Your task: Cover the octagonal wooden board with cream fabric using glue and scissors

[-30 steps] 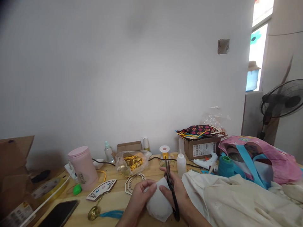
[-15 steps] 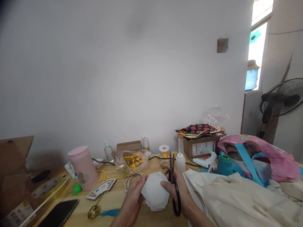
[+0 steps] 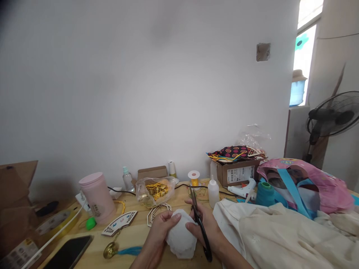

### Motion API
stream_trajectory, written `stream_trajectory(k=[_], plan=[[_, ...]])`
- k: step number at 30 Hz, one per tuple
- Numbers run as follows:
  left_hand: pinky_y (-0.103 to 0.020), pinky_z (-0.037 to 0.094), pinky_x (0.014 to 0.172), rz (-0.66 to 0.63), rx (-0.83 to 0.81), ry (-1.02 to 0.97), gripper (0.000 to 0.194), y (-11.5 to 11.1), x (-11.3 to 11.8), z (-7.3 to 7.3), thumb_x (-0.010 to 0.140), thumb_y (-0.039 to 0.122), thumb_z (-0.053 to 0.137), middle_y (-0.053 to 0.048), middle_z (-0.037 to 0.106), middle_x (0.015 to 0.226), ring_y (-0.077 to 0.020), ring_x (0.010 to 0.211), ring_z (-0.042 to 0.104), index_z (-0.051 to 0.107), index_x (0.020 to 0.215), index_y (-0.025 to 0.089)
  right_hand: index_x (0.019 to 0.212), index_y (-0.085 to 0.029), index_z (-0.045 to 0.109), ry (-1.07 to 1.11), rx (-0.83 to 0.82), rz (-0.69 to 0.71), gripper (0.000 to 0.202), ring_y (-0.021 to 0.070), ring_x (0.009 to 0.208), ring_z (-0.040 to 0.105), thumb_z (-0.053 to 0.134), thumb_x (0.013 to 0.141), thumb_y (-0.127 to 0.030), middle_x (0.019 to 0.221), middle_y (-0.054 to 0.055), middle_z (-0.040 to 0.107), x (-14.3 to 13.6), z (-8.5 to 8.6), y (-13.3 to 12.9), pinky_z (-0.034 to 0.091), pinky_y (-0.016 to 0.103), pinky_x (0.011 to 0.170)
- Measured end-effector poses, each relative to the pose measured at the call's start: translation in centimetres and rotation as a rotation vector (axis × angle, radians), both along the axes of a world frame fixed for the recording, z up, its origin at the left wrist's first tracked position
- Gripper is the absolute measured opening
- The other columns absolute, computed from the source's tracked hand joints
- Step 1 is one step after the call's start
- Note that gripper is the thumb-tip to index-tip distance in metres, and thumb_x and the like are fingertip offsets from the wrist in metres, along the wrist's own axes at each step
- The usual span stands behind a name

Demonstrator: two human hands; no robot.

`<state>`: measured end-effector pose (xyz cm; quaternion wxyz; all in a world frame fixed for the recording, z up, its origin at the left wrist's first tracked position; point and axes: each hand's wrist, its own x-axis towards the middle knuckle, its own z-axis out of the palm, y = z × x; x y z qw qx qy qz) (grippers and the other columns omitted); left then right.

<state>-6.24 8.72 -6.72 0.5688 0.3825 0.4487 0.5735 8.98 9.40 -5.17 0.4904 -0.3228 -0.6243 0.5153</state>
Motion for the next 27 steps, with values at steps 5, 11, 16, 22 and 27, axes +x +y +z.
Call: stream_trajectory(k=[5, 11, 16, 22, 27], plan=[[-0.018, 0.03, 0.037, 0.032, 0.013, 0.036, 0.03, 0.1, -0.2, 0.0, 0.047, 0.035, 0.076, -0.001, 0.058, 0.039, -0.0068, 0.034, 0.045, 0.058, 0.047, 0.011, 0.102, -0.021, 0.057, 0.007, 0.006, -0.03, 0.048, 0.0149, 0.054, 0.043, 0.065, 0.055, -0.018, 0.06, -0.003, 0.045, 0.0, -0.1, -0.1, 0.035, 0.025, 0.048], [-0.025, 0.041, 0.053, -0.055, 0.068, 0.027, 0.033, -0.4, 0.4, 0.8, 0.055, 0.04, 0.07, -0.005, 0.065, 0.055, -0.0131, 0.05, 0.054, 0.065, 0.068, 0.01, 0.106, -0.018, 0.053, 0.025, -0.027, -0.151, 0.047, 0.0158, 0.059, 0.045, 0.062, 0.06, -0.025, 0.066, -0.003, 0.047, 0.4, 0.1, 0.4, 0.035, 0.027, 0.054], [-0.021, 0.036, 0.047, 0.034, 0.089, 0.144, 0.029, -0.3, 0.8, 0.4, 0.048, 0.033, 0.075, -0.003, 0.062, 0.051, -0.0105, 0.046, 0.049, 0.065, 0.06, 0.009, 0.106, -0.017, 0.052, -0.004, -0.005, -0.137, 0.05, 0.014, 0.059, 0.043, 0.062, 0.058, -0.019, 0.064, -0.005, 0.043, 0.1, 0.3, 0.0, 0.034, 0.025, 0.055], [-0.022, 0.035, 0.046, 0.102, 0.1, 0.208, 0.037, 0.0, 0.3, 0.4, 0.06, 0.047, 0.062, -0.002, 0.059, 0.05, -0.0106, 0.046, 0.046, 0.064, 0.061, 0.01, 0.109, -0.017, 0.049, -0.003, -0.054, -0.092, 0.054, 0.0115, 0.054, 0.042, 0.06, 0.056, -0.016, 0.061, -0.007, 0.041, 0.0, 0.2, 0.2, 0.033, 0.023, 0.05], [-0.022, 0.034, 0.046, 0.099, 0.114, 0.271, 0.028, -0.4, 0.7, 0.6, 0.05, 0.035, 0.073, -0.001, 0.059, 0.052, -0.0107, 0.049, 0.045, 0.065, 0.06, 0.01, 0.108, -0.018, 0.05, -0.035, -0.015, -0.077, 0.054, 0.0106, 0.052, 0.042, 0.058, 0.055, -0.011, 0.061, -0.006, 0.043, 0.0, -0.1, 0.3, 0.033, 0.022, 0.049]])
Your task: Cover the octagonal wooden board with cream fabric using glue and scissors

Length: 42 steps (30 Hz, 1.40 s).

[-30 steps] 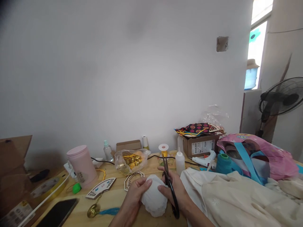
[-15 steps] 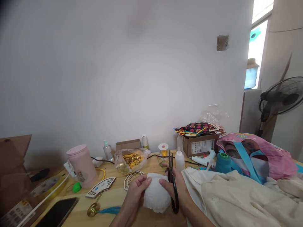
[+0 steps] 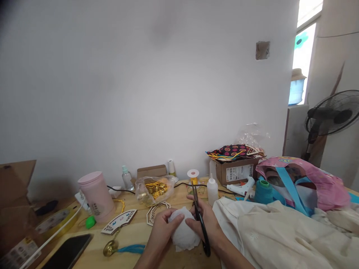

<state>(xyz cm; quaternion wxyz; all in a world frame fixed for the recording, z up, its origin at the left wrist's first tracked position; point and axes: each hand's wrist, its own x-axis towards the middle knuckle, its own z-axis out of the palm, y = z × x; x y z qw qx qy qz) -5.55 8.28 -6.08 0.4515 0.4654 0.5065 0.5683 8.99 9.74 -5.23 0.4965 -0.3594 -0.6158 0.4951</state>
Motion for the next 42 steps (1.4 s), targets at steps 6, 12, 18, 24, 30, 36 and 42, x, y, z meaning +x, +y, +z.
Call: stream_trajectory(k=[6, 12, 18, 24, 30, 36, 42], plan=[[-0.02, 0.023, 0.039, 0.005, -0.049, -0.032, 0.032, -0.3, 0.3, -0.2, 0.047, 0.037, 0.074, 0.004, 0.045, 0.036, -0.006, 0.038, 0.034, 0.057, 0.044, 0.01, 0.107, -0.017, 0.052, -0.025, 0.053, 0.049, 0.056, 0.011, 0.051, 0.04, 0.058, 0.052, -0.008, 0.057, -0.007, 0.042, -0.3, -0.5, -0.1, 0.033, 0.022, 0.048], [-0.022, 0.037, 0.049, -0.09, -0.075, -0.225, 0.038, -0.2, 0.0, 0.2, 0.063, 0.048, 0.061, -0.003, 0.06, 0.057, -0.0118, 0.051, 0.05, 0.064, 0.066, 0.01, 0.112, -0.018, 0.046, -0.033, 0.117, -0.013, 0.048, 0.0136, 0.055, 0.047, 0.057, 0.066, -0.021, 0.064, -0.004, 0.048, 0.6, 0.6, -0.2, 0.039, 0.025, 0.05], [-0.034, 0.045, 0.069, -0.138, -0.244, -0.449, 0.059, -0.9, -0.5, 1.1, 0.07, 0.061, 0.042, -0.011, 0.064, 0.088, -0.0209, 0.078, 0.061, 0.047, 0.11, 0.018, 0.112, -0.026, 0.044, -0.269, 0.76, -0.192, 0.043, 0.0174, 0.07, 0.052, 0.047, 0.073, -0.007, 0.076, 0.001, 0.058, 1.5, 0.7, -0.5, 0.041, 0.03, 0.065], [-0.03, 0.047, 0.071, -0.327, -0.193, -0.68, 0.017, -1.5, 0.1, 1.2, 0.069, 0.019, 0.061, -0.011, 0.067, 0.085, -0.0201, 0.076, 0.063, 0.059, 0.083, 0.011, 0.111, -0.024, 0.049, -0.566, 1.07, -0.1, 0.047, 0.0187, 0.062, 0.048, 0.041, 0.071, -0.002, 0.067, 0.003, 0.058, 0.8, 0.8, -1.1, 0.036, 0.028, 0.05], [-0.03, 0.046, 0.08, -0.131, -0.017, -0.692, 0.044, -0.6, -0.5, 1.4, 0.068, 0.008, 0.061, -0.007, 0.067, 0.093, -0.0196, 0.09, 0.06, 0.049, 0.11, 0.016, 0.105, -0.024, 0.05, -0.256, 0.792, -0.308, 0.035, 0.0185, 0.074, 0.052, 0.05, 0.073, -0.01, 0.085, 0.005, 0.06, 0.8, 1.0, -1.0, 0.043, 0.031, 0.065], [-0.031, 0.049, 0.075, -0.052, 0.062, -0.64, 0.056, -0.8, -0.3, 2.1, 0.065, 0.007, 0.063, -0.009, 0.066, 0.097, -0.023, 0.092, 0.059, 0.045, 0.117, 0.017, 0.105, -0.019, 0.046, 0.191, 0.109, -0.308, 0.041, 0.02, 0.072, 0.057, 0.06, 0.069, -0.035, 0.083, 0.006, 0.061, 0.6, 1.6, -0.3, 0.045, 0.033, 0.066], [-0.03, 0.05, 0.07, -0.16, 0.046, -0.623, 0.058, -1.2, 1.0, 1.5, 0.066, 0.009, 0.063, -0.011, 0.066, 0.096, -0.0239, 0.089, 0.06, 0.042, 0.12, 0.016, 0.09, -0.018, 0.056, 0.198, -0.028, -0.249, 0.037, 0.0181, 0.064, 0.051, 0.067, 0.058, -0.032, 0.07, -0.001, 0.055, 0.1, 1.5, -0.8, 0.041, 0.029, 0.058]])
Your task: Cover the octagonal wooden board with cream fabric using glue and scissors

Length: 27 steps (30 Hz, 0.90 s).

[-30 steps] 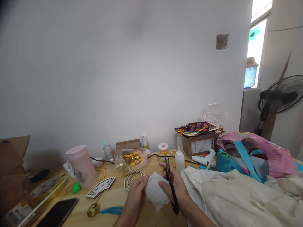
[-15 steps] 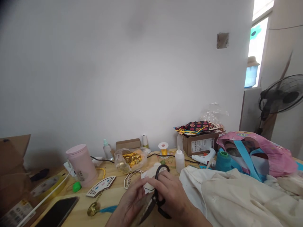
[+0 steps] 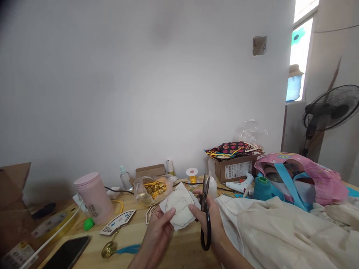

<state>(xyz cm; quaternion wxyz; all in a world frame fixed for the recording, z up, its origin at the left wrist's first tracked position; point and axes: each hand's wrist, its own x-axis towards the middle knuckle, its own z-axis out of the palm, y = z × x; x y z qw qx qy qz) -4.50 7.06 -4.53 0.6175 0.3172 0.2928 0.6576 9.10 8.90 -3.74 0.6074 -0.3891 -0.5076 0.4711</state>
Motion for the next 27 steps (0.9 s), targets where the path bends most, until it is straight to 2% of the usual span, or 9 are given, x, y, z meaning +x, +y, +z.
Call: stream_trajectory(k=[3, 6, 10, 13, 16, 19, 23, 27], plan=[[-0.027, 0.05, 0.061, -0.069, -0.107, 0.061, 0.064, -0.5, 0.7, -0.4, 0.065, 0.01, 0.065, -0.01, 0.064, 0.101, -0.0217, 0.085, 0.061, 0.038, 0.122, 0.02, 0.089, -0.019, 0.055, -0.035, 0.016, 0.027, 0.035, 0.0176, 0.064, 0.05, 0.066, 0.058, -0.031, 0.07, -0.001, 0.054, 0.0, -0.3, 0.2, 0.04, 0.029, 0.06], [-0.027, 0.05, 0.059, 0.011, -0.191, 0.059, 0.069, -0.6, 0.7, -0.5, 0.063, 0.009, 0.067, -0.006, 0.065, 0.1, -0.0187, 0.081, 0.062, 0.037, 0.122, 0.026, 0.089, -0.018, 0.053, -0.052, 0.012, 0.047, 0.035, 0.0167, 0.061, 0.049, 0.064, 0.06, -0.034, 0.068, -0.001, 0.053, -0.1, -0.3, 0.4, 0.039, 0.028, 0.058], [-0.034, 0.05, 0.07, 0.095, -0.212, -0.137, 0.053, -0.2, 0.1, 0.1, 0.065, 0.01, 0.065, -0.003, 0.066, 0.095, -0.017, 0.08, 0.062, 0.047, 0.113, 0.026, 0.094, -0.018, 0.05, -0.06, -0.002, 0.081, 0.036, 0.0142, 0.05, 0.044, 0.057, 0.067, -0.041, 0.058, -0.004, 0.047, -0.4, 0.0, 0.3, 0.036, 0.027, 0.05], [-0.028, 0.05, 0.062, 0.118, -0.261, -0.243, 0.039, -0.2, -0.1, 0.7, 0.067, 0.012, 0.064, -0.002, 0.068, 0.087, -0.0139, 0.07, 0.062, 0.054, 0.104, 0.023, 0.092, -0.019, 0.051, -0.074, 0.022, 0.116, 0.032, 0.0138, 0.052, 0.044, 0.059, 0.066, -0.037, 0.058, -0.005, 0.045, -0.7, 0.0, 0.0, 0.034, 0.026, 0.051], [-0.021, 0.049, 0.055, 0.194, -0.265, -0.275, 0.037, -0.3, 0.0, 1.3, 0.067, 0.008, 0.063, -0.001, 0.068, 0.087, -0.0116, 0.067, 0.062, 0.056, 0.101, 0.024, 0.09, -0.02, 0.052, -0.088, 0.042, 0.17, 0.033, 0.0136, 0.053, 0.044, 0.063, 0.061, -0.03, 0.057, -0.006, 0.046, -1.0, -0.1, -0.3, 0.034, 0.025, 0.051], [-0.022, 0.05, 0.06, 0.246, -0.242, -0.274, 0.04, -0.4, 0.3, 1.4, 0.068, 0.005, 0.061, -0.001, 0.068, 0.09, -0.0125, 0.074, 0.063, 0.055, 0.102, 0.025, 0.086, -0.021, 0.052, -0.097, 0.051, 0.199, 0.029, 0.0136, 0.054, 0.045, 0.064, 0.061, -0.028, 0.057, -0.006, 0.045, -1.1, 0.0, -0.6, 0.034, 0.024, 0.051], [-0.028, 0.051, 0.069, 0.165, -0.181, -0.261, 0.05, -0.5, 1.1, 0.6, 0.068, 0.005, 0.061, -0.004, 0.067, 0.096, -0.0196, 0.089, 0.06, 0.05, 0.112, 0.025, 0.089, -0.02, 0.051, -0.055, 0.04, 0.231, 0.033, 0.0135, 0.055, 0.045, 0.065, 0.06, -0.028, 0.06, -0.005, 0.047, -1.2, 0.1, -0.9, 0.035, 0.024, 0.052], [-0.028, 0.049, 0.07, -0.001, -0.188, -0.244, 0.056, -0.7, 1.3, 0.1, 0.067, 0.005, 0.061, -0.005, 0.067, 0.095, -0.0202, 0.088, 0.061, 0.045, 0.118, 0.024, 0.089, -0.019, 0.05, -0.036, 0.005, 0.097, 0.035, 0.0134, 0.057, 0.044, 0.065, 0.06, -0.031, 0.063, -0.004, 0.046, -0.6, 0.1, -0.6, 0.037, 0.025, 0.055]])
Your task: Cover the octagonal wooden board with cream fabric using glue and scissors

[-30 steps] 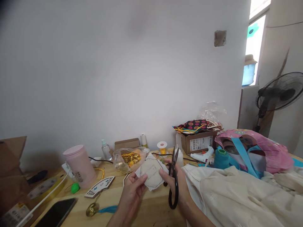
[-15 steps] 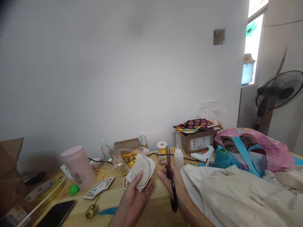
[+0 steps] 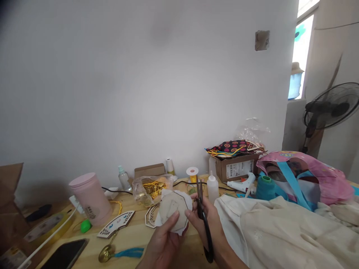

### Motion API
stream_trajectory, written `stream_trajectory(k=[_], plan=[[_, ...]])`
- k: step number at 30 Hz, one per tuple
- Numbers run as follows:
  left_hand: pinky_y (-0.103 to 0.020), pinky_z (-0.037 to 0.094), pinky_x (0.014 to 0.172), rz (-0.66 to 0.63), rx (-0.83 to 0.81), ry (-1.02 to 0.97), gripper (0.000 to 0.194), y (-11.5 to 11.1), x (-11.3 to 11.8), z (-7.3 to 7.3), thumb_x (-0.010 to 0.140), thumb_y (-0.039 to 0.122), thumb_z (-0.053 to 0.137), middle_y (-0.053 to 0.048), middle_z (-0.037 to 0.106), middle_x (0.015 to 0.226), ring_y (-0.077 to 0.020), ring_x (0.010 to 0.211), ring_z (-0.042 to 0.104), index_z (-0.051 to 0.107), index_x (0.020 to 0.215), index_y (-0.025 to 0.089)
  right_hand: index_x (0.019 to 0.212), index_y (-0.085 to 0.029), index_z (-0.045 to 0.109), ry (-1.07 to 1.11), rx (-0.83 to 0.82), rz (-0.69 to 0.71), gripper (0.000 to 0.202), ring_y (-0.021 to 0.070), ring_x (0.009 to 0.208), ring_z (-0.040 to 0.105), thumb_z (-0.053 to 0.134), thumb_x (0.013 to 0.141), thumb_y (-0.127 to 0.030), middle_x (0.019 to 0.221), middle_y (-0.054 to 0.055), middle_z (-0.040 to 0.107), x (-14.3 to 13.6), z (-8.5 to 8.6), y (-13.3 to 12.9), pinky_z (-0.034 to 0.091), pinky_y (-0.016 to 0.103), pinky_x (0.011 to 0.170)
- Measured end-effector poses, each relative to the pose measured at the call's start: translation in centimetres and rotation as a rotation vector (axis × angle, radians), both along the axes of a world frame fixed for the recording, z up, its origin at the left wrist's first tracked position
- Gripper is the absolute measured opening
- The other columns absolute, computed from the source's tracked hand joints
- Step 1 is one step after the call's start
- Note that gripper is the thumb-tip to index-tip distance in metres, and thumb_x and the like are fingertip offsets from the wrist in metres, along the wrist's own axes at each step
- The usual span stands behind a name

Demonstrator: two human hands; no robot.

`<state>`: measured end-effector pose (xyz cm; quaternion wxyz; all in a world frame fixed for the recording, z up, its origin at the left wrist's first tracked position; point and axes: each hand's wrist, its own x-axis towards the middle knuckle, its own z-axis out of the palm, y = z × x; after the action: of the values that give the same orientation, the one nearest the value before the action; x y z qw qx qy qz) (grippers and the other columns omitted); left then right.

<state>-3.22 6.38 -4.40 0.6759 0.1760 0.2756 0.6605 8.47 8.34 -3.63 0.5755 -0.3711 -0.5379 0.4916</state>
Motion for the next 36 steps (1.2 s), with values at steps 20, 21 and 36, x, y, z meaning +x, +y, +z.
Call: stream_trajectory(k=[20, 21, 36], plan=[[-0.028, 0.045, 0.061, -0.19, 0.164, 0.374, 0.028, 0.3, -2.7, 0.7, 0.057, 0.021, 0.071, -0.01, 0.069, 0.073, -0.02, 0.064, 0.061, 0.066, 0.082, 0.009, 0.092, -0.019, 0.049, -0.148, 0.098, 0.156, 0.031, 0.0104, 0.052, 0.04, 0.058, 0.062, -0.02, 0.062, -0.005, 0.044, 0.6, 0.0, 0.5, 0.034, 0.022, 0.05], [-0.028, 0.045, 0.061, -0.186, 0.172, 0.378, 0.027, 0.3, -2.7, 0.7, 0.057, 0.021, 0.071, -0.01, 0.069, 0.071, -0.0194, 0.063, 0.061, 0.066, 0.081, 0.009, 0.092, -0.019, 0.049, -0.147, 0.094, 0.153, 0.032, 0.0105, 0.052, 0.041, 0.058, 0.061, -0.02, 0.062, -0.005, 0.044, 0.6, 0.0, 0.5, 0.034, 0.023, 0.05], [-0.027, 0.045, 0.06, -0.146, 0.087, 0.394, 0.026, 0.3, -2.5, 0.5, 0.056, 0.018, 0.072, -0.007, 0.068, 0.068, -0.0153, 0.058, 0.06, 0.065, 0.08, 0.012, 0.093, -0.019, 0.049, -0.128, 0.052, 0.162, 0.035, 0.0105, 0.052, 0.041, 0.058, 0.059, -0.021, 0.062, -0.005, 0.044, 0.4, 0.3, 0.3, 0.034, 0.023, 0.049]])
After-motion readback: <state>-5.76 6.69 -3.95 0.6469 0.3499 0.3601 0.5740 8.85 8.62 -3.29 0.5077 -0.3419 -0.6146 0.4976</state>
